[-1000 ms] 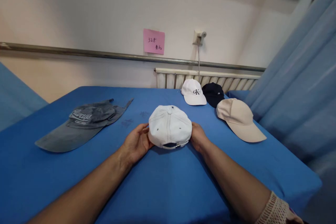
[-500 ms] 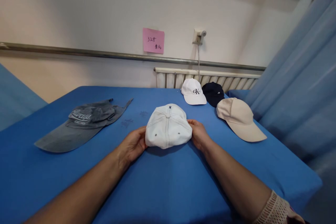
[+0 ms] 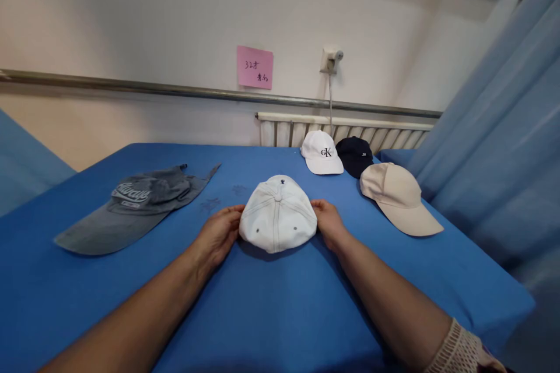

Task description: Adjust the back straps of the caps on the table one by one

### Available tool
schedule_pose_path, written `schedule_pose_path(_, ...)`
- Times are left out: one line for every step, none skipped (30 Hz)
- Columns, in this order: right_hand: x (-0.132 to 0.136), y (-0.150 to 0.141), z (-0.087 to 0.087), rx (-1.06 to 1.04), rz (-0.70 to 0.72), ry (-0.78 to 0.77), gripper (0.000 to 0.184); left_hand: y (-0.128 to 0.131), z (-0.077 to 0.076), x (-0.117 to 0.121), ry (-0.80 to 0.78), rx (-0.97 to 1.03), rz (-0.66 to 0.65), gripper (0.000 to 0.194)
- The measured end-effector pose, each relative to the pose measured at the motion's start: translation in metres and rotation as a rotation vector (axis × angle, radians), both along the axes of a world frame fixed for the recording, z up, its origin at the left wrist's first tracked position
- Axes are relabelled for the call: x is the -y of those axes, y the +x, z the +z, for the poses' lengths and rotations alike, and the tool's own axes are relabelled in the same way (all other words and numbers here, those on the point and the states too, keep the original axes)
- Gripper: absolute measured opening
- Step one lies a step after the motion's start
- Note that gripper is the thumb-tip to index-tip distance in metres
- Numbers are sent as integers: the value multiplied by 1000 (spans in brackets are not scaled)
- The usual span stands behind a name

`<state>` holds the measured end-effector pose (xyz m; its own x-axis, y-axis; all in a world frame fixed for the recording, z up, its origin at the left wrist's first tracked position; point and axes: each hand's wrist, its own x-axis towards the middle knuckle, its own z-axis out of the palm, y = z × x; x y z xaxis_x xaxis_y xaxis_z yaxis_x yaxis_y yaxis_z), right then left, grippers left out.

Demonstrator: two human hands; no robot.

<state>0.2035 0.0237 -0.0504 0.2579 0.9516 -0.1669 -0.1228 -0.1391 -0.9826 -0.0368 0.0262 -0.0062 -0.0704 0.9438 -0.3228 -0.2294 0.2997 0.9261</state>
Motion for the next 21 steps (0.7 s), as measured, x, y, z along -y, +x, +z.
schedule_pose_path(0,0,-1,36,8,5,24,-2,-1,-1,64,-121,53,26)
schedule_pose_path(-1,0,-2,64,13,14,23,-5,-1,-2,160,-264,113,29)
schedule_pose_path(-1,0,-3,91,18,22,23,-7,1,-3,277,-424,167,32)
schedule_pose_path(-1,0,-4,118,24,28,22,-9,4,-3,405,-586,194,34)
schedule_pose_path(-2,0,-6,148,33,33,21,-11,8,-2,536,-736,183,35)
schedule_pose_path(-3,-1,-7,179,42,39,20,-11,13,0,661,-867,138,34)
schedule_pose_path(-4,-1,-9,211,48,46,18,-10,19,2,774,-981,71,33)
schedule_pose_path(-4,-2,-11,243,52,57,17,-8,26,3,871,-1080,-8,33)
schedule_pose_path(-5,-3,-13,271,54,68,17,-5,32,5,952,-1166,-95,33)
schedule_pose_path(-6,-3,-15,296,57,79,16,-1,38,6,1015,-1242,-185,34)
schedule_pose_path(-7,-3,-17,312,62,90,16,3,44,6,1060,-1310,-271,34)
schedule_pose_path(-8,-4,-19,318,66,99,16,7,48,5,1089,-1368,-351,34)
schedule_pose_path(-9,-4,-21,313,71,108,16,11,51,3,1109,-1414,-422,32)
schedule_pose_path(-9,-4,-23,295,74,118,16,14,53,0,1121,-1449,-480,28)
schedule_pose_path(-10,-4,-24,269,74,127,15,17,54,-3,1128,-1470,-524,24)
schedule_pose_path(-10,-4,-25,240,73,135,14,18,54,-6,1129,-1479,-555,20)
schedule_pose_path(-10,-4,-25,215,71,142,13,20,54,-8,1126,-1476,-579,18)
schedule_pose_path(-10,-4,-25,196,71,145,12,21,53,-11,1120,-1460,-592,16)
schedule_pose_path(-11,-4,-24,185,72,146,11,22,53,-12,1112,-1436,-599,15)
schedule_pose_path(-10,-4,-24,181,75,144,11,23,52,-14,1104,-1405,-603,14)
schedule_pose_path(-10,-4,-23,179,80,140,11,24,50,-15,1095,-1373,-606,13)
